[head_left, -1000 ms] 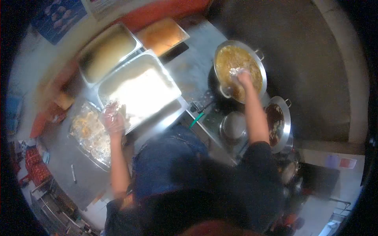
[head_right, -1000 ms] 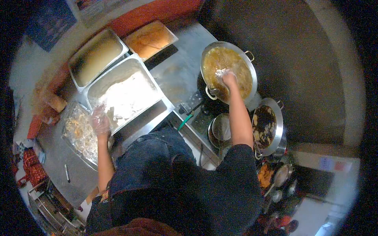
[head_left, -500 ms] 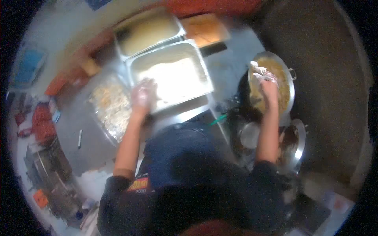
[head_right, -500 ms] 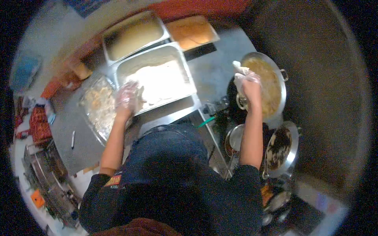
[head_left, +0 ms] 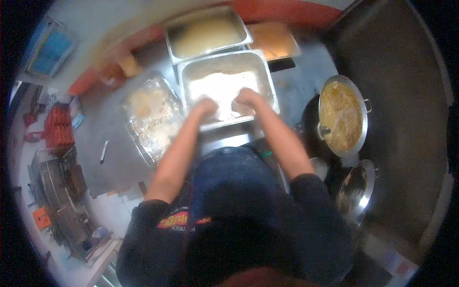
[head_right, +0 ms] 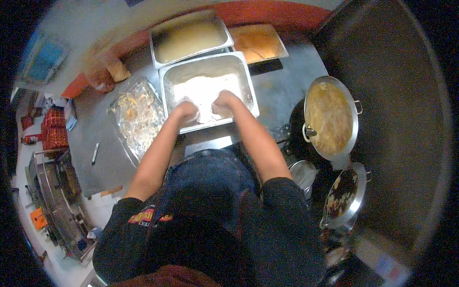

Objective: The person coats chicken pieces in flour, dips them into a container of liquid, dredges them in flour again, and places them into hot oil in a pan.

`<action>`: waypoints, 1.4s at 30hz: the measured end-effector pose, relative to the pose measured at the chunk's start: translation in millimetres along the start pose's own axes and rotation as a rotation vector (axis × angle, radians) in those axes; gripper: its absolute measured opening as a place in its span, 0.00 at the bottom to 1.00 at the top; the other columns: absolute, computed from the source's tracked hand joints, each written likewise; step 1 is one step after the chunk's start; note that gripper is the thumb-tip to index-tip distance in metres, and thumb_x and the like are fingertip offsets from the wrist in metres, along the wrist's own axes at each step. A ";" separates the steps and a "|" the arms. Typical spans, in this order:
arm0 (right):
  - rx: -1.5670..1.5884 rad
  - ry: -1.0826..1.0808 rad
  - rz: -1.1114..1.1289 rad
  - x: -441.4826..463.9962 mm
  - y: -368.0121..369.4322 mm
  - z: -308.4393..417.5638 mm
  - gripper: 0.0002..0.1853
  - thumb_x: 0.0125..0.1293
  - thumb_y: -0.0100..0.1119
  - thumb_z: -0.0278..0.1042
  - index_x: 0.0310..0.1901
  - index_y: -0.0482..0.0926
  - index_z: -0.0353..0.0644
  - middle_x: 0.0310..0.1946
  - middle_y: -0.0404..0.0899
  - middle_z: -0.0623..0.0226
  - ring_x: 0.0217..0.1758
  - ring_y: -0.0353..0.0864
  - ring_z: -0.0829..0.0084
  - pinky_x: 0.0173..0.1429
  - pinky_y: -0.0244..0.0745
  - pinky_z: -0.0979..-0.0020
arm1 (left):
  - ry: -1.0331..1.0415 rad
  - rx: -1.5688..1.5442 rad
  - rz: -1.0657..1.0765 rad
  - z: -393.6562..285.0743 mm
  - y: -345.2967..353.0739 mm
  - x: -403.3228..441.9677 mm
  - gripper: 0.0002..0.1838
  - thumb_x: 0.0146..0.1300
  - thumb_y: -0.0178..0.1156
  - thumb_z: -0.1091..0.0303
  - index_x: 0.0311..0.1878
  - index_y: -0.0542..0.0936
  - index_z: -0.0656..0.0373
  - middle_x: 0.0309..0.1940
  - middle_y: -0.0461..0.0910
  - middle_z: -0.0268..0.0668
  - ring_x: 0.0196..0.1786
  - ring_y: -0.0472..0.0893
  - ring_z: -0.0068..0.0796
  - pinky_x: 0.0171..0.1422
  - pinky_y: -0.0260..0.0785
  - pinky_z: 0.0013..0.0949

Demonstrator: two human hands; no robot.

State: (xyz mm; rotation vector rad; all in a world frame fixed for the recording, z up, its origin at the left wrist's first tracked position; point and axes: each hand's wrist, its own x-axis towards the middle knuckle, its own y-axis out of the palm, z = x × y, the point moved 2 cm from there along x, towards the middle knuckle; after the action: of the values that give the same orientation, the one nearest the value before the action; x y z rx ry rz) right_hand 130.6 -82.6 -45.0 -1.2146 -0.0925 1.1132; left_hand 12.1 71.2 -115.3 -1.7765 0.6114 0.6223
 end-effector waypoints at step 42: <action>0.416 0.169 -0.624 5.5 -31.7 33.3 0.20 0.49 0.58 0.35 0.45 0.76 0.36 0.47 0.75 0.50 0.54 0.71 0.54 0.58 0.66 0.63 | -0.216 -0.459 -0.942 -28.0 -99.4 -63.2 0.08 0.52 0.54 0.68 0.31 0.78 0.62 0.32 0.78 0.53 0.37 0.79 0.49 0.42 0.71 0.47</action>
State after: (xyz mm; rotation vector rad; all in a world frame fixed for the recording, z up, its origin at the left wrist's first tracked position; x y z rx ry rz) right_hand 133.7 -53.2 -9.3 -0.8125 -0.0958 0.4498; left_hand 36.3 76.7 3.2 -2.1101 -0.5649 0.2796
